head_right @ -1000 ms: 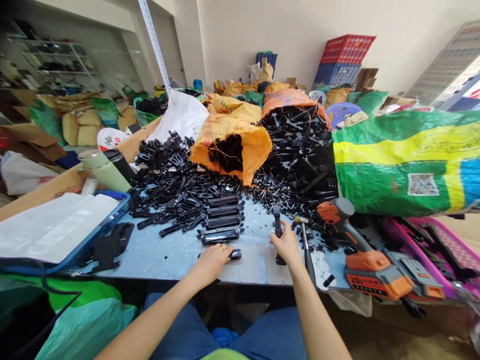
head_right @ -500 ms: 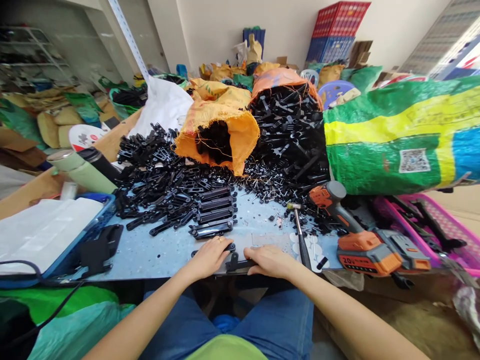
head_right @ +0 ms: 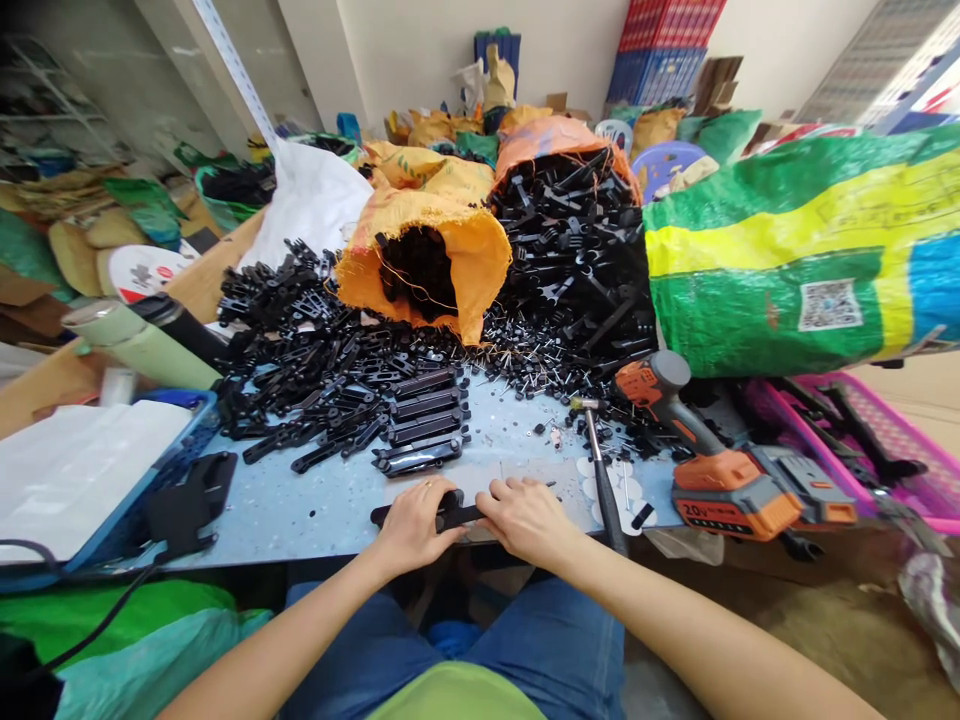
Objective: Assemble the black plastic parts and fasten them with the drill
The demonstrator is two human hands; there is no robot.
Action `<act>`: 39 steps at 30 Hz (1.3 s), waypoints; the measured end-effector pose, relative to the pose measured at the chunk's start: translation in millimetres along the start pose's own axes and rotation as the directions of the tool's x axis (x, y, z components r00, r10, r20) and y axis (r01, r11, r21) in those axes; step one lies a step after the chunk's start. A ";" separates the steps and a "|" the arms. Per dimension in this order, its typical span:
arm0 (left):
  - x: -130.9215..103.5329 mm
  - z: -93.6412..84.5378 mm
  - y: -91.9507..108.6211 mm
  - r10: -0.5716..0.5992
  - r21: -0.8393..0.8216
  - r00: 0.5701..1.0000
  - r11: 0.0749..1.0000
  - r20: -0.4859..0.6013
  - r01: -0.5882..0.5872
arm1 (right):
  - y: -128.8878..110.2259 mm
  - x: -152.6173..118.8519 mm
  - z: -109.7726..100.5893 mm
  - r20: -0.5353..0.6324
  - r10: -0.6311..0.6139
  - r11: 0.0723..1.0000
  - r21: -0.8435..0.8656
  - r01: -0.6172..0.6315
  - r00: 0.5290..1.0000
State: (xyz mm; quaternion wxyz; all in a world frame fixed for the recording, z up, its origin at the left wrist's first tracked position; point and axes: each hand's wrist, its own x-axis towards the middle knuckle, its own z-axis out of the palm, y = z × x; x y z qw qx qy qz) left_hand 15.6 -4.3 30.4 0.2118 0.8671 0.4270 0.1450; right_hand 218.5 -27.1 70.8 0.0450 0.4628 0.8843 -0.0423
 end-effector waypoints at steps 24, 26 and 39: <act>75.0 13.3 37.3 0.149 0.044 0.989 0.988 0.010 -0.150 | 52.2 -19.5 41.1 -0.110 0.187 0.972 0.168 -0.167 0.976; 118.2 23.7 52.1 0.132 0.052 0.988 0.989 0.084 -0.137 | 79.4 -23.1 40.3 -0.150 0.393 0.916 0.154 -0.371 0.907; 72.0 -11.0 9.6 -0.010 0.093 0.990 0.995 -0.140 0.024 | 162.3 76.2 31.1 -0.159 0.692 0.720 0.091 -0.688 0.704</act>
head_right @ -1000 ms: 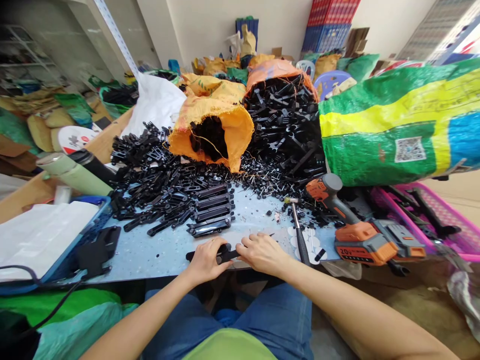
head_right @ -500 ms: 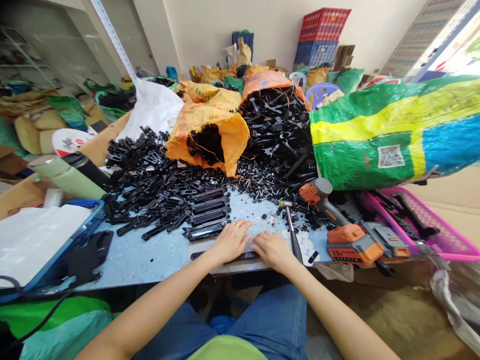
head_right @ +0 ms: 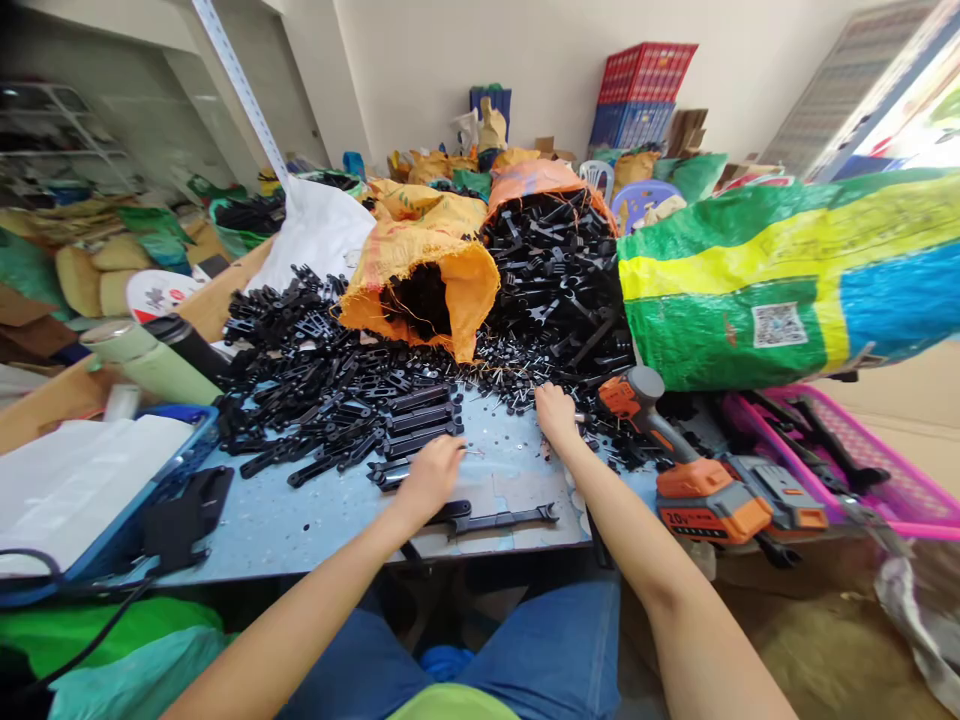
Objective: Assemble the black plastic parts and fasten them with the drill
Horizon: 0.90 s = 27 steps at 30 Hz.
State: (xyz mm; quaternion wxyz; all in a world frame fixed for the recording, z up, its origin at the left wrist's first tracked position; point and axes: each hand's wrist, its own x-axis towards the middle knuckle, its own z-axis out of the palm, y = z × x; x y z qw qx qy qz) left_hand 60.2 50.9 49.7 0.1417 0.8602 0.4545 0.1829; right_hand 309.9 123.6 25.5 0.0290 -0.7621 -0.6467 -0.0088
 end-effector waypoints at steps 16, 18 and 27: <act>-117.3 -45.0 -42.8 -0.143 0.228 0.990 0.963 -0.015 0.143 | -37.1 -77.9 -29.0 -0.069 -0.425 0.756 0.521 0.396 0.902; -118.4 -40.7 -39.6 -0.107 0.302 0.994 0.947 -0.029 0.110 | -52.5 -98.3 -34.9 0.002 -0.503 0.668 0.635 0.388 0.864; -131.9 7.1 -60.5 0.173 0.352 0.943 0.934 -0.285 -0.065 | -85.9 -126.9 -58.3 0.151 -0.643 0.707 0.496 0.504 0.751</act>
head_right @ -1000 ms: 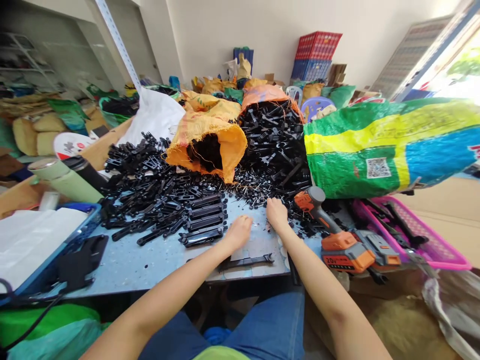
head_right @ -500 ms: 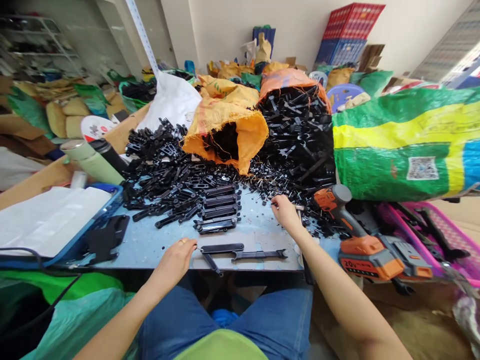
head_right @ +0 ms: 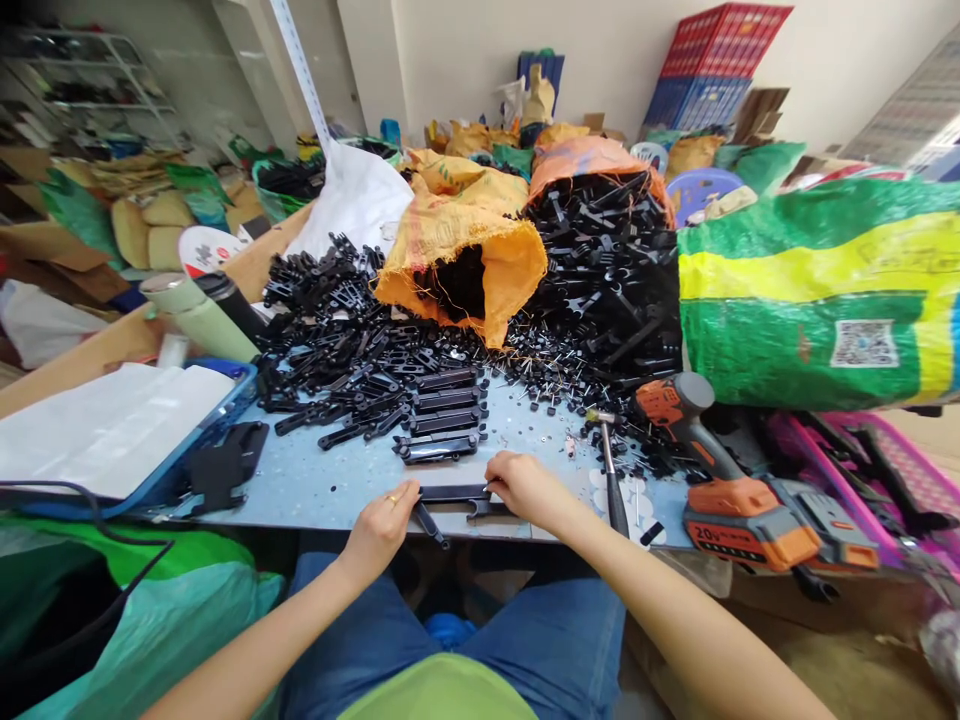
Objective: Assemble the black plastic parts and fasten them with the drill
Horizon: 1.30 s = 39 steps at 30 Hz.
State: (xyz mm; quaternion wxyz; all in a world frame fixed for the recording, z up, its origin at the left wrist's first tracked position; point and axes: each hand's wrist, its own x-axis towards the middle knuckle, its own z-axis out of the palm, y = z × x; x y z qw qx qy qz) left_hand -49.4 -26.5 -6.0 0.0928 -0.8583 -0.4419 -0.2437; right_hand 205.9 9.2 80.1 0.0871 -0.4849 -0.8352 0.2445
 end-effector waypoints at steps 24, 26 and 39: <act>26.5 0.9 22.2 0.272 -0.217 0.956 0.945 0.113 -0.243 | -11.8 21.8 -16.4 0.285 -0.146 0.894 -0.373 0.249 0.947; 26.5 1.3 21.5 0.275 -0.220 0.955 0.944 0.114 -0.246 | -16.5 23.2 -16.2 0.331 -0.199 0.869 -0.375 0.322 0.922; 26.4 0.5 18.4 0.274 -0.282 0.957 0.930 0.097 -0.237 | -12.8 21.6 -13.4 0.268 -0.090 0.910 -0.368 0.189 0.959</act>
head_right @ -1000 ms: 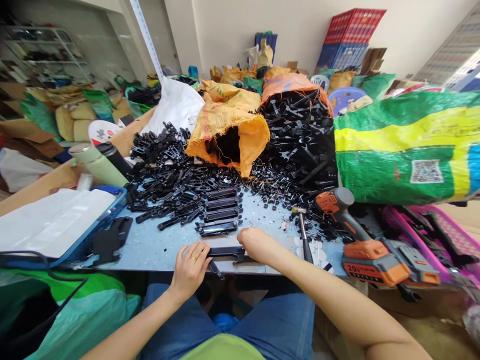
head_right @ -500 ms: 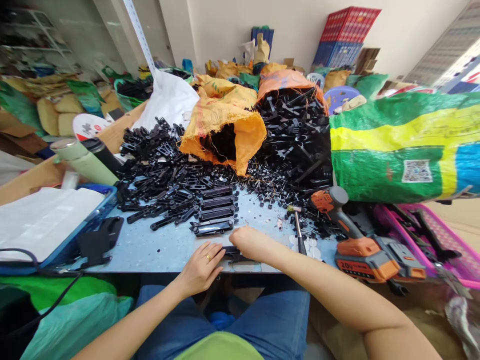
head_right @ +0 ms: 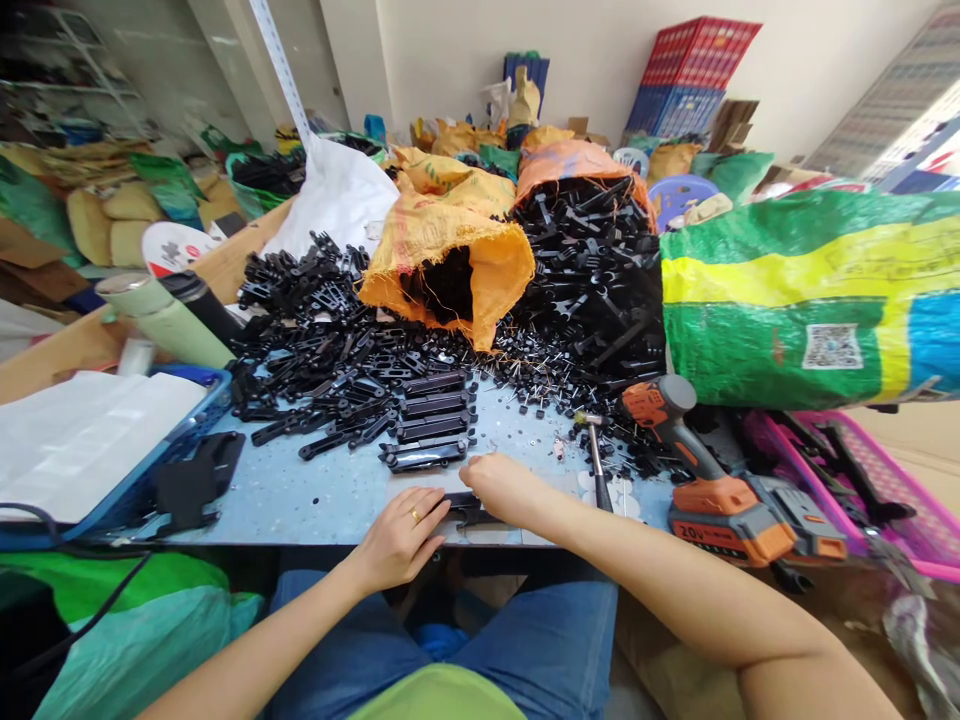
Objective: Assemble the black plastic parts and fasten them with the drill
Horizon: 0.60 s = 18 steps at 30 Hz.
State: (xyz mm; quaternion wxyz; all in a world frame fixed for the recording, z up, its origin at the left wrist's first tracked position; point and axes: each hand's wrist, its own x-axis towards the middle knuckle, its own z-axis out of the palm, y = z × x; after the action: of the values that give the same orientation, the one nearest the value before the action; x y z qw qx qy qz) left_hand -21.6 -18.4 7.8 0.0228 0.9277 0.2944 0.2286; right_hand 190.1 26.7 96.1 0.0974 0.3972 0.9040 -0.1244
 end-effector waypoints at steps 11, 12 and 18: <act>16.4 5.3 2.7 -0.136 0.146 0.985 0.982 0.103 0.120 | 13.7 -47.6 95.2 -0.346 0.181 0.983 0.081 -0.162 0.921; 21.1 6.7 2.0 -0.168 0.155 0.980 0.976 0.111 0.150 | 17.1 -50.1 96.0 -0.329 0.224 0.974 0.039 -0.224 0.917; 36.0 -22.8 13.9 -0.231 -0.117 0.973 0.966 0.001 0.229 | 11.0 -67.6 51.0 -0.363 0.087 0.974 0.225 -0.003 0.928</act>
State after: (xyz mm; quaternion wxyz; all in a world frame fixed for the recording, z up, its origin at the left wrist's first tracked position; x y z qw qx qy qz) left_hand 1.9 -12.0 45.5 0.1011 0.8828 0.3865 0.2471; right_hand 247.1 -28.5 64.5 -0.1168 0.4427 0.8772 -0.1444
